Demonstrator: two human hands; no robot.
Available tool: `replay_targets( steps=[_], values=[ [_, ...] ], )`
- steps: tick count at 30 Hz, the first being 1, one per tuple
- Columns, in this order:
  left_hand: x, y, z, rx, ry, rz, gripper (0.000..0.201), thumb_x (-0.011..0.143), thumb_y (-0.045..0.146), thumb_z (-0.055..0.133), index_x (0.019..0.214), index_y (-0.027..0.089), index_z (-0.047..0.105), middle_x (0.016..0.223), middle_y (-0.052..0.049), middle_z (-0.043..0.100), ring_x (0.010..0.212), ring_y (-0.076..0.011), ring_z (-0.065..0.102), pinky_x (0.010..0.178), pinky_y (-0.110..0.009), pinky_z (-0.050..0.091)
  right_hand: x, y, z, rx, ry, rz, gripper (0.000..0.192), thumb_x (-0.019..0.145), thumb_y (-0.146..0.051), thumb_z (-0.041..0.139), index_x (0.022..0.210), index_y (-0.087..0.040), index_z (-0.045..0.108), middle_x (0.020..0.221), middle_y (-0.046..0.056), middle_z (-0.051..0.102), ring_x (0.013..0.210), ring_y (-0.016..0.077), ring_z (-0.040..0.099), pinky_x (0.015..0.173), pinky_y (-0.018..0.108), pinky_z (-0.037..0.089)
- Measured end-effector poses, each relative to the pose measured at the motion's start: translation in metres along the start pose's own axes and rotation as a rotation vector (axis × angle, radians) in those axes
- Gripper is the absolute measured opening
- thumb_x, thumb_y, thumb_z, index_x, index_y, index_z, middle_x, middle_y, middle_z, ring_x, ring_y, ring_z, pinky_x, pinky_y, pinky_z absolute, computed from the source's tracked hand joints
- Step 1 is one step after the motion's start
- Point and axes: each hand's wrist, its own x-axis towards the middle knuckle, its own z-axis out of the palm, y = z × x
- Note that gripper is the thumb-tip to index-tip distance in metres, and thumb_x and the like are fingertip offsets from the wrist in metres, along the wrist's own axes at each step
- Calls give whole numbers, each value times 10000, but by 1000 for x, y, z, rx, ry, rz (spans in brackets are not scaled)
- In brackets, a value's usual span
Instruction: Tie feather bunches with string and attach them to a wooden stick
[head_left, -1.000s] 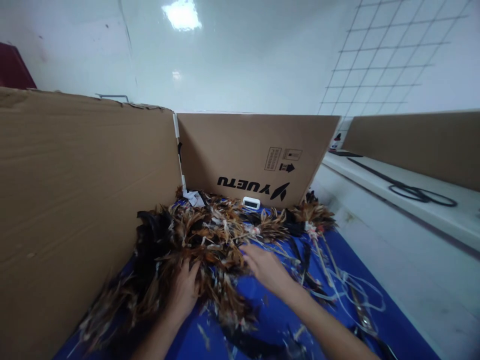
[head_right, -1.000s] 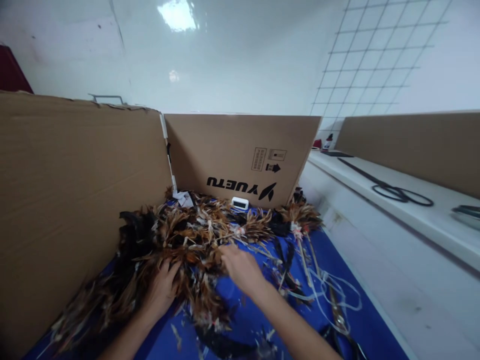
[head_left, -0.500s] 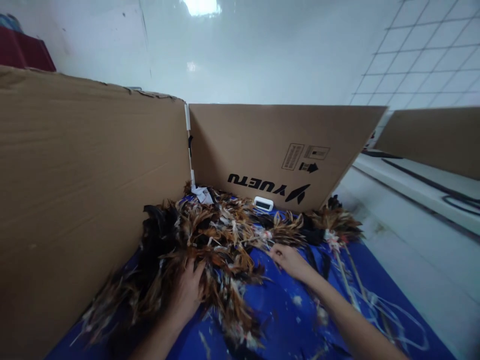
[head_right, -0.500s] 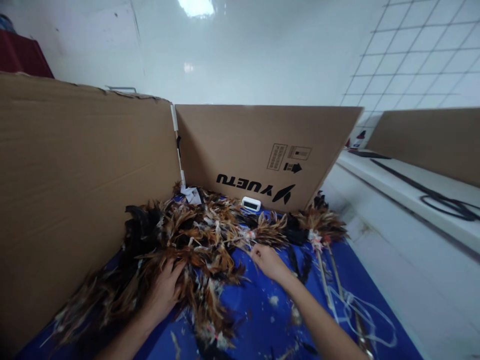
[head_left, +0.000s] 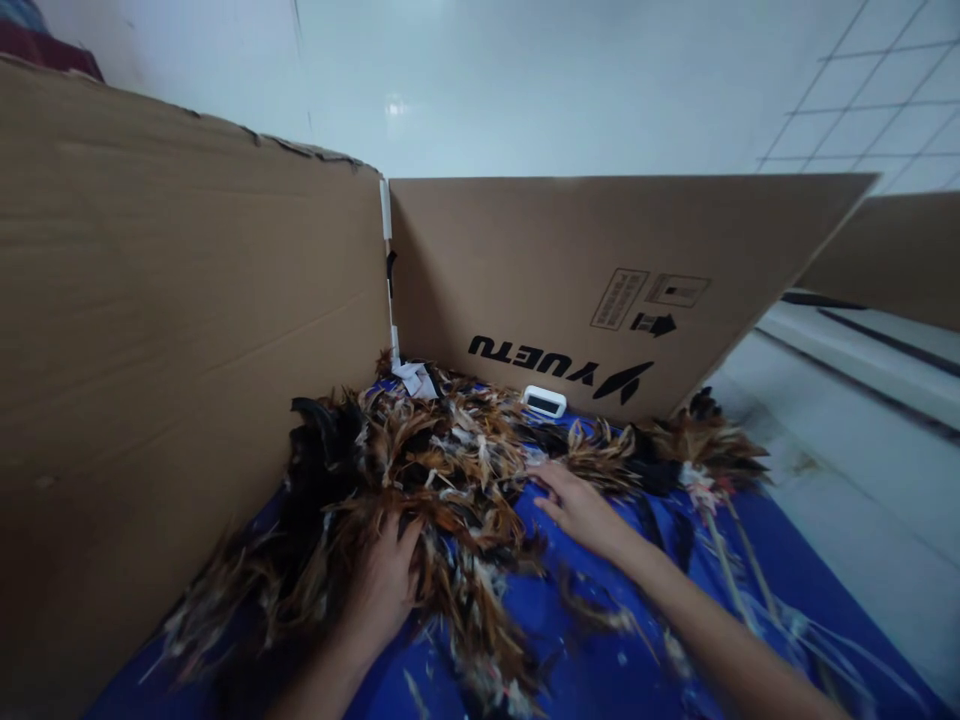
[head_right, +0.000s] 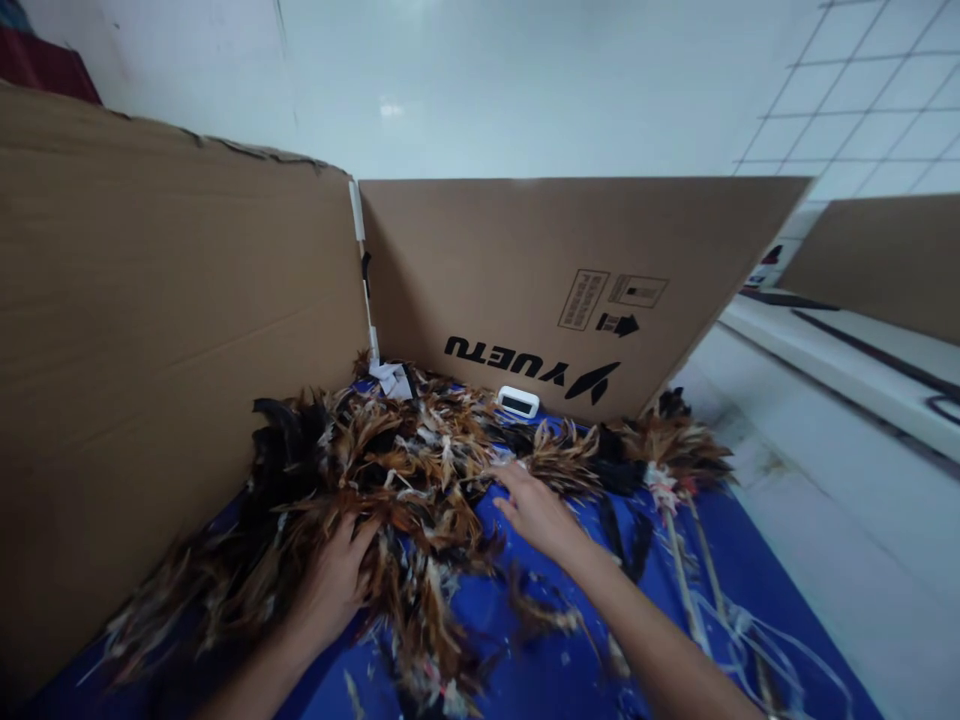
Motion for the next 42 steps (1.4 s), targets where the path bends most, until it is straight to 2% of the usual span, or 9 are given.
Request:
replay_targets(
  steps=[2,6,11,18,23,30,34,39,42],
  values=[
    [0,0,-1,0,-7,-7,686,668,21,451,1299,289,419,1386,-51,312,1299,-262,278,1055,-437,274,22,-9,17,-162,36,-28,432,780,-134,478,1209,-178,499,1168,124,519,1029,242,519,854,347,418],
    [1,2,-5,-15,-6,4,695,658,14,451,1296,287,426,1426,-40,262,1323,-258,235,1069,-431,251,41,-14,29,-311,14,-80,264,832,-155,432,1010,-201,622,1086,115,560,983,239,539,843,366,415],
    [1,1,-5,-69,-41,-16,667,650,27,469,1270,271,457,1448,-48,213,1306,-251,276,1058,-397,277,28,0,22,-216,74,-108,246,877,-207,394,914,-206,637,994,83,606,947,210,549,835,343,422],
    [3,1,-6,-56,23,10,593,695,47,472,1255,244,476,1399,-75,301,1293,-267,287,1059,-437,260,4,-1,18,-179,197,-60,249,895,-223,366,916,-179,609,924,80,586,874,193,543,789,309,431],
    [3,0,-7,-42,51,13,556,714,69,473,1242,244,492,1400,-73,305,1300,-288,271,1053,-456,264,13,-18,23,-319,97,-226,244,877,-203,405,971,-225,629,926,80,584,873,221,513,783,354,393],
    [3,2,-9,-67,39,-8,529,735,75,461,1232,251,502,1385,-72,316,1265,-286,328,1028,-447,313,26,-13,38,-320,101,-151,267,878,-209,373,842,-188,636,863,97,606,866,228,533,794,363,398],
    [2,2,-9,-72,58,-2,506,748,92,465,1225,254,503,1354,-72,347,1237,-280,358,1035,-443,301,6,-8,33,-68,244,-15,251,867,-260,371,883,-200,614,957,83,621,948,217,545,853,367,407],
    [3,1,-10,-75,65,8,476,760,111,466,1218,233,506,1336,-88,357,1221,-283,370,1029,-439,293,-28,-18,12,422,306,360,278,749,-451,526,815,-196,615,703,23,639,656,185,582,643,313,463],
    [4,1,-12,-80,52,8,458,763,116,472,1206,221,518,1313,-96,380,1194,-279,398,1006,-425,320,-47,-32,4,706,373,499,338,654,-490,628,780,-176,620,640,19,626,583,162,565,572,285,452]
  ],
)
